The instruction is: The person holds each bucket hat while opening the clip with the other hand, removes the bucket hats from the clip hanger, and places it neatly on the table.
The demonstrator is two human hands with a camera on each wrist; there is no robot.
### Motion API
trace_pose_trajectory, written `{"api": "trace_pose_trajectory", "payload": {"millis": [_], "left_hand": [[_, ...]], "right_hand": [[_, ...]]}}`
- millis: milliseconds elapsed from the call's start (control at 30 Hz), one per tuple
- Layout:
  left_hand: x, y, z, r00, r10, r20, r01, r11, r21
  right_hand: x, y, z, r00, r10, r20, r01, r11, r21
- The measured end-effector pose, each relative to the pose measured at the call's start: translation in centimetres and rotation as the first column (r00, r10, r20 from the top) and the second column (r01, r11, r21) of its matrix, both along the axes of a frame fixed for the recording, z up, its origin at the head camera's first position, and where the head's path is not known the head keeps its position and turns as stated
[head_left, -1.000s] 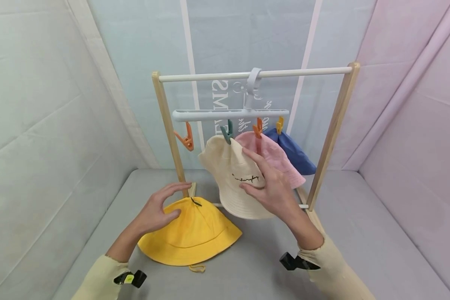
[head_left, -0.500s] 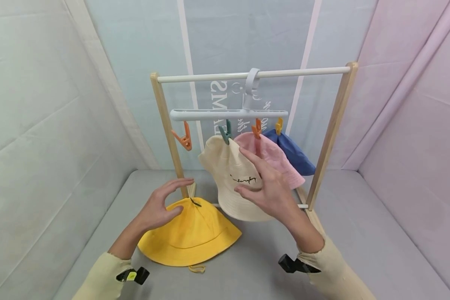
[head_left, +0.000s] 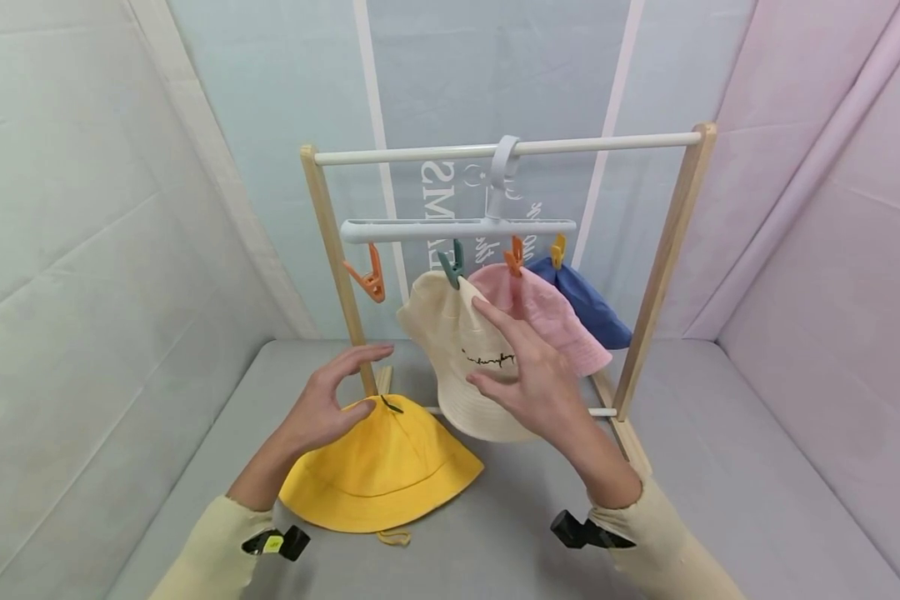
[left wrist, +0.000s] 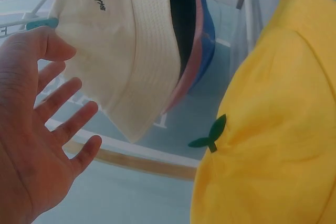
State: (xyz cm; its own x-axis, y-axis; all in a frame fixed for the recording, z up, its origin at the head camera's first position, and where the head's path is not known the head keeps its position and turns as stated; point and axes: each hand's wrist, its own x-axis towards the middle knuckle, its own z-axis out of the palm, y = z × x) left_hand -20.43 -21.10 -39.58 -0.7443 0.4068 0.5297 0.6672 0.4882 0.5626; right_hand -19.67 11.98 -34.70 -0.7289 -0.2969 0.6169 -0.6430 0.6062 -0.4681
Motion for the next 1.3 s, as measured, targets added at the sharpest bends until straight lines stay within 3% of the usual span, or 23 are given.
{"api": "trace_pose_trajectory", "payload": {"millis": [667,1300], "left_hand": [[-0.8,1.5,1.1,1.000,0.028,0.003,-0.028,0.998,0.056],[-1.9,3.0,3.1,0.997,0.032,0.070,-0.039,0.993,0.111]], "right_hand": [[-0.5,-0.1,-0.9,1.000,-0.007,-0.027,0.006,0.999,-0.046],[-0.8,0.2,-1.3,0.999,0.000,-0.052,-0.003,0.998,-0.061]]}}
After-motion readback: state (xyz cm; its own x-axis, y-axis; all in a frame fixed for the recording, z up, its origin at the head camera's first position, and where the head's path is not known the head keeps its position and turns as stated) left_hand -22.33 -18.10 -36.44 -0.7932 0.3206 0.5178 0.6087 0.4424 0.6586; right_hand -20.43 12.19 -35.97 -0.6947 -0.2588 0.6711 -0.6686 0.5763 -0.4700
